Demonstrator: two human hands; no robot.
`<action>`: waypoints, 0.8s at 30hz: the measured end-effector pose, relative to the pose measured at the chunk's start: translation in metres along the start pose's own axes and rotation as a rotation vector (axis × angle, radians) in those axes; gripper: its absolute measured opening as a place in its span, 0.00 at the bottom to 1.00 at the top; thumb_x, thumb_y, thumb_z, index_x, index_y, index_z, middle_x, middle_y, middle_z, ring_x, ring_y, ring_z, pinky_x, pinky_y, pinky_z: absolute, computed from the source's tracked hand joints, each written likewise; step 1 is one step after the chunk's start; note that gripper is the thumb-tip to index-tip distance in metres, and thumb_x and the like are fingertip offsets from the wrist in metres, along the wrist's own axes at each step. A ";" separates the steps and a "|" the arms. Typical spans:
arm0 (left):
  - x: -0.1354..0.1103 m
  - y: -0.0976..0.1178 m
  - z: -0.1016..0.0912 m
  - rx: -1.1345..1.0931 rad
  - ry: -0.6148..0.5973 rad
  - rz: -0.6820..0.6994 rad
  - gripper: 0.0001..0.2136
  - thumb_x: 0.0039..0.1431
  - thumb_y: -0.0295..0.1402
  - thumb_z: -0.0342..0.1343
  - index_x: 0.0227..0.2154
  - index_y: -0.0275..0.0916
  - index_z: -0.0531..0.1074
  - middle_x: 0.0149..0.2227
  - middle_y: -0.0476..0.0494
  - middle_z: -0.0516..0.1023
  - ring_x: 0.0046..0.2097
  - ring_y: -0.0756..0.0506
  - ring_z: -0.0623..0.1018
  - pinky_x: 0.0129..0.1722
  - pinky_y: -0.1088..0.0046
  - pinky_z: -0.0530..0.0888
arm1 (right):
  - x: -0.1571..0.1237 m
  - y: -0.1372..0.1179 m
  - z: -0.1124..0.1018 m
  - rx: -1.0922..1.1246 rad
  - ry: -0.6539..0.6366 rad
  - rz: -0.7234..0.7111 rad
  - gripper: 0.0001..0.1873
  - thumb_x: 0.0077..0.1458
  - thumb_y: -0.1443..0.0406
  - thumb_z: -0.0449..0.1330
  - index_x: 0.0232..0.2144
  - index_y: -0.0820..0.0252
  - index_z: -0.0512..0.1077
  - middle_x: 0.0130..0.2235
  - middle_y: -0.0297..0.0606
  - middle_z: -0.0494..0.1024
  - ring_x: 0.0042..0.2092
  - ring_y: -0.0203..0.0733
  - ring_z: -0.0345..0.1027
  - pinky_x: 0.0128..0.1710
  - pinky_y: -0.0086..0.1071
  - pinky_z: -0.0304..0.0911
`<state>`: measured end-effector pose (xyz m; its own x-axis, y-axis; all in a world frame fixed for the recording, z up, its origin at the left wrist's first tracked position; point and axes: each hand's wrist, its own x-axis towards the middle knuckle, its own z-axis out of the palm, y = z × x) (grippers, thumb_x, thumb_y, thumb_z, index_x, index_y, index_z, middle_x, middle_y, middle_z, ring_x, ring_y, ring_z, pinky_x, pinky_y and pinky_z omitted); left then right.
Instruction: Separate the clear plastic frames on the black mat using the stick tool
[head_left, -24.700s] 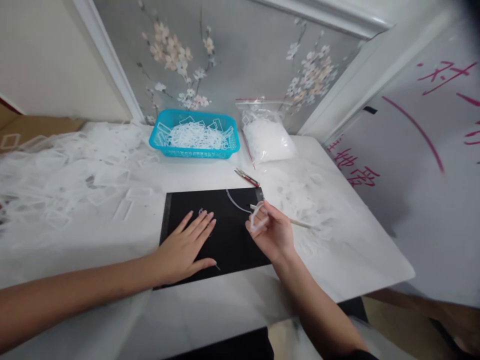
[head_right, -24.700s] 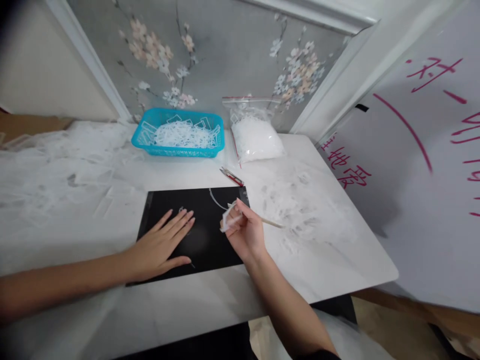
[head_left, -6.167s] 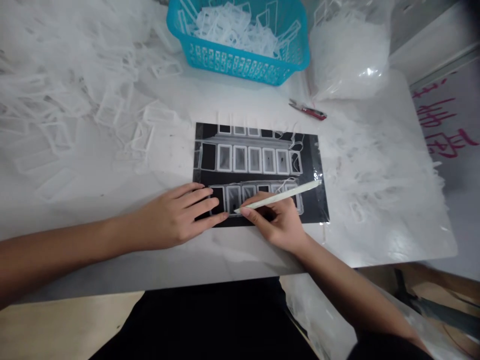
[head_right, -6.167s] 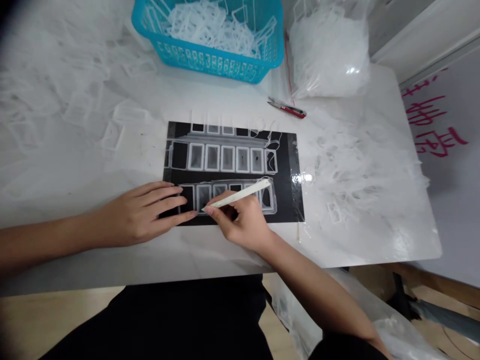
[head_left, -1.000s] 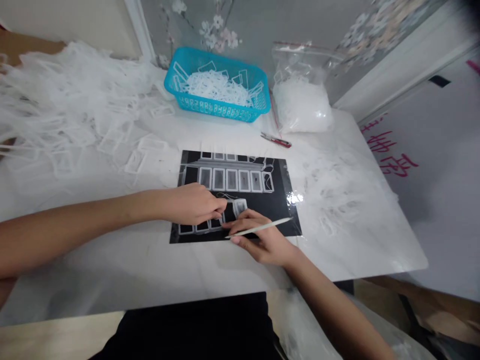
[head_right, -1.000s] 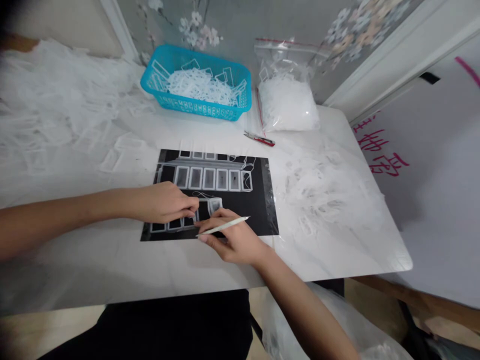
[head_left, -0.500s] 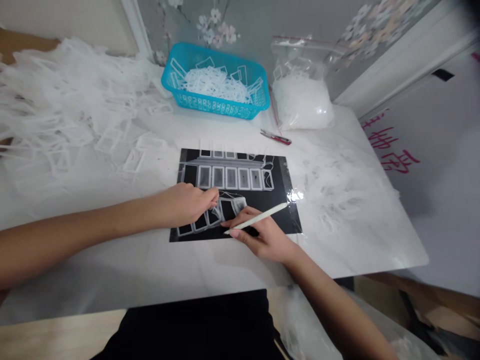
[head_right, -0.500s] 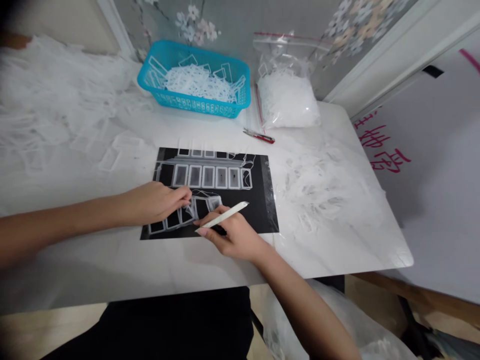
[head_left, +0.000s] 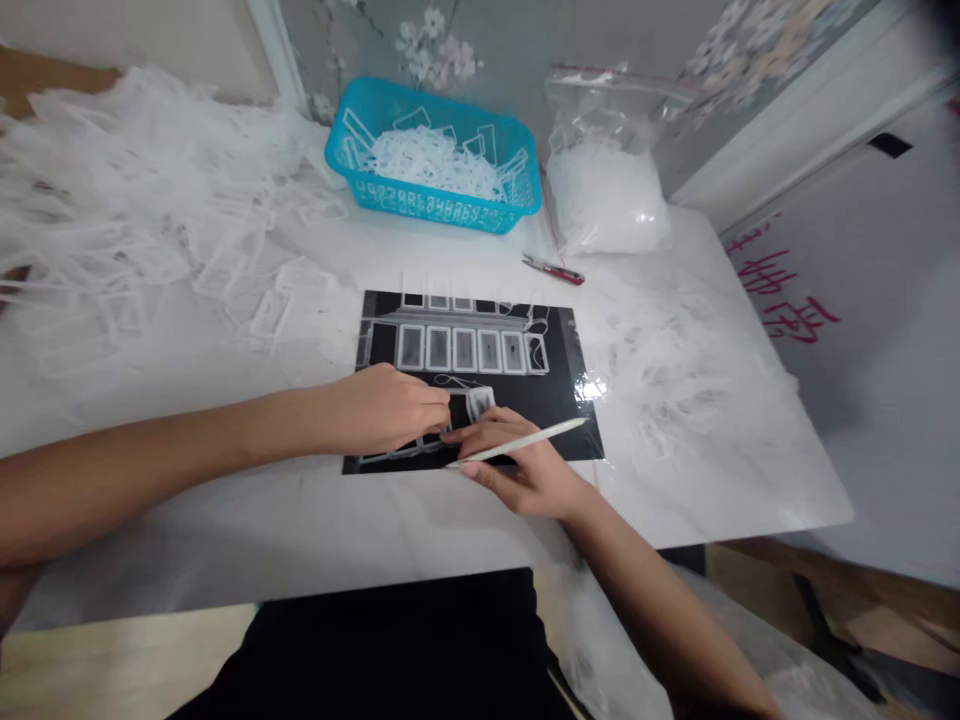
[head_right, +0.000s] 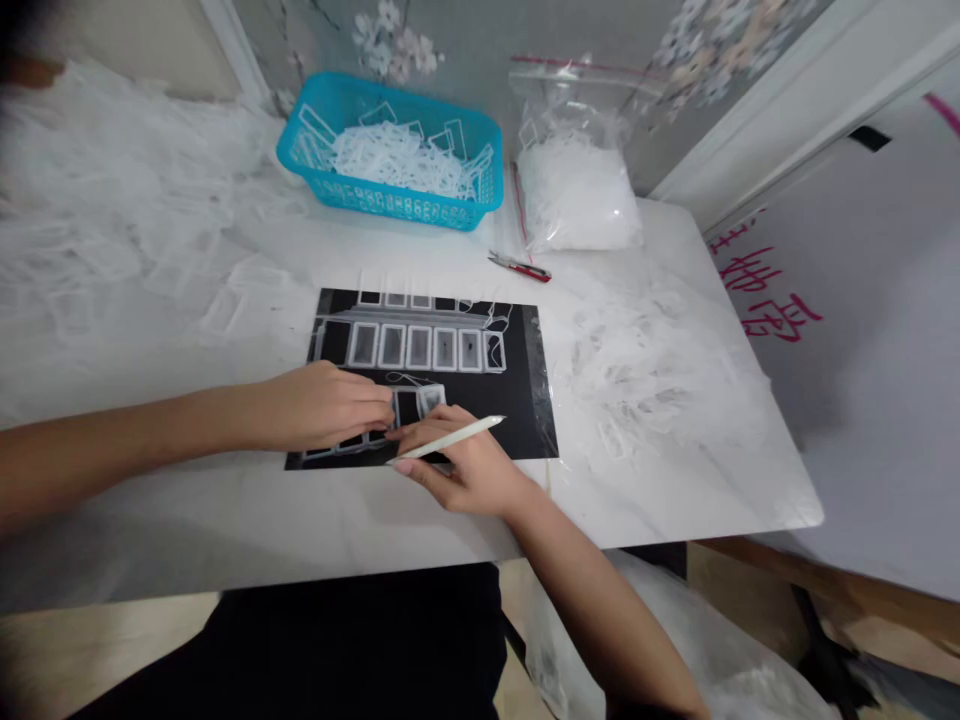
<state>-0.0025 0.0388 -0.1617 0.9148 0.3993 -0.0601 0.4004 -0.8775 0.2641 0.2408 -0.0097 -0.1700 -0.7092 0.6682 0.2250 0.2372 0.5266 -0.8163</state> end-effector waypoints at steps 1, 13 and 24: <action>0.000 0.002 0.000 0.026 -0.018 -0.008 0.08 0.64 0.26 0.50 0.39 0.40 0.74 0.40 0.46 0.78 0.38 0.47 0.77 0.25 0.71 0.59 | 0.000 -0.001 0.000 -0.017 -0.015 0.013 0.02 0.62 0.66 0.59 0.36 0.58 0.72 0.38 0.39 0.83 0.46 0.46 0.75 0.45 0.42 0.66; 0.004 0.012 -0.002 -0.003 -0.038 -0.383 0.06 0.62 0.24 0.45 0.39 0.36 0.66 0.38 0.44 0.75 0.22 0.49 0.69 0.22 0.70 0.57 | 0.000 -0.001 0.000 -0.105 -0.066 0.098 0.09 0.64 0.61 0.57 0.38 0.58 0.76 0.39 0.38 0.82 0.38 0.43 0.69 0.41 0.40 0.66; -0.006 0.013 -0.005 0.178 -0.006 -0.174 0.10 0.57 0.21 0.47 0.39 0.37 0.68 0.39 0.44 0.75 0.24 0.49 0.71 0.20 0.69 0.51 | 0.001 -0.002 -0.001 -0.106 -0.053 0.076 0.08 0.64 0.62 0.58 0.39 0.58 0.76 0.45 0.38 0.82 0.40 0.42 0.70 0.43 0.40 0.66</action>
<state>-0.0034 0.0267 -0.1528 0.8314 0.5473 -0.0959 0.5544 -0.8289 0.0754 0.2403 -0.0100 -0.1679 -0.7199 0.6811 0.1337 0.3585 0.5297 -0.7687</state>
